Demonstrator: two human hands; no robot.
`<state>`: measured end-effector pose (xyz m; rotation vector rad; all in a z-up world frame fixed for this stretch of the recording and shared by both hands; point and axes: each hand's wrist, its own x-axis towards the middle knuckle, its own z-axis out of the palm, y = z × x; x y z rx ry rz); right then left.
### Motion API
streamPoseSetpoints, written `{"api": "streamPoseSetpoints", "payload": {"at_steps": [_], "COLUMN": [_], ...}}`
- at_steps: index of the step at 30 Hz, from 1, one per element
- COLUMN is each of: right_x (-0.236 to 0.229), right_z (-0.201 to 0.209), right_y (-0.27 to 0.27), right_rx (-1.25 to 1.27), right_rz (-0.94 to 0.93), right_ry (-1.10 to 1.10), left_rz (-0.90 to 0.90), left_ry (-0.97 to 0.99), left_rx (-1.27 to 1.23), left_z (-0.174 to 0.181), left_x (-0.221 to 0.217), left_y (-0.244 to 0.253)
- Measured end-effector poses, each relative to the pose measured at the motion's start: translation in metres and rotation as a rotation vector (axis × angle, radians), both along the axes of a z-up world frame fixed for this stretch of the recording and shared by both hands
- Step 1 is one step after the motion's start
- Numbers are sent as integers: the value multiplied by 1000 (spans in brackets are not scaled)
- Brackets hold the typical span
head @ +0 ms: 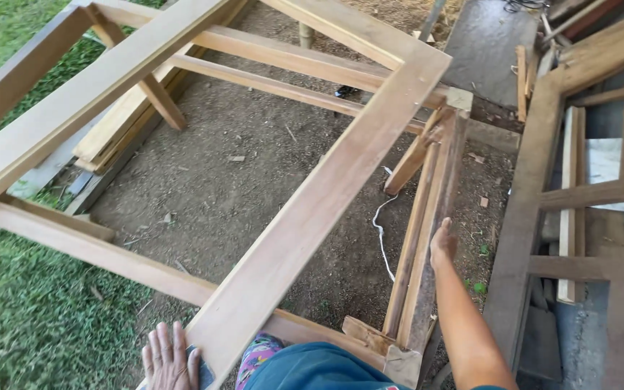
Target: Manual sanding of wooden door or window frames using sandpaper.
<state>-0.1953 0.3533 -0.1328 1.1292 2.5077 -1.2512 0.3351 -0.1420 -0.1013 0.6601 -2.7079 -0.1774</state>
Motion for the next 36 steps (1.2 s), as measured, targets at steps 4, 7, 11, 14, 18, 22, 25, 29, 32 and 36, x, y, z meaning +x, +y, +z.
{"api": "streamPoseSetpoints", "payload": {"at_steps": [4, 7, 11, 14, 18, 22, 25, 29, 32, 36], "right_x": [15, 24, 24, 25, 26, 19, 12, 12, 9, -6], "right_z": [41, 70, 41, 46, 55, 58, 42, 44, 57, -5], "right_y": [-17, -28, -21, -24, -28, -26, -19, -23, -27, -6], "right_rx": [-1, -69, 233, 265, 277, 144, 155, 182, 172, 205], "right_rz": [-4, 21, 174, 184, 160, 180, 155, 121, 49, 54], "right_ry": [19, -138, 120, 154, 197, -36, -109, -126, -155, -203], "left_rz": [-116, -220, -339, -389, -401, -395, -335, -347, -403, -430], "left_ry": [-104, -141, -120, -111, -143, -155, -206, -139, -83, -107], "left_rx": [33, 45, 33, 49, 75, 108, 267, 217, 103, 10], "left_z": [50, 82, 89, 92, 87, 92, 101, 96, 81, 88], "left_x": [-107, -196, -303, -377, -460, -523, -545, -527, -497, -420], "left_y": [35, 66, 92, 107, 120, 129, 133, 130, 122, 111]}}
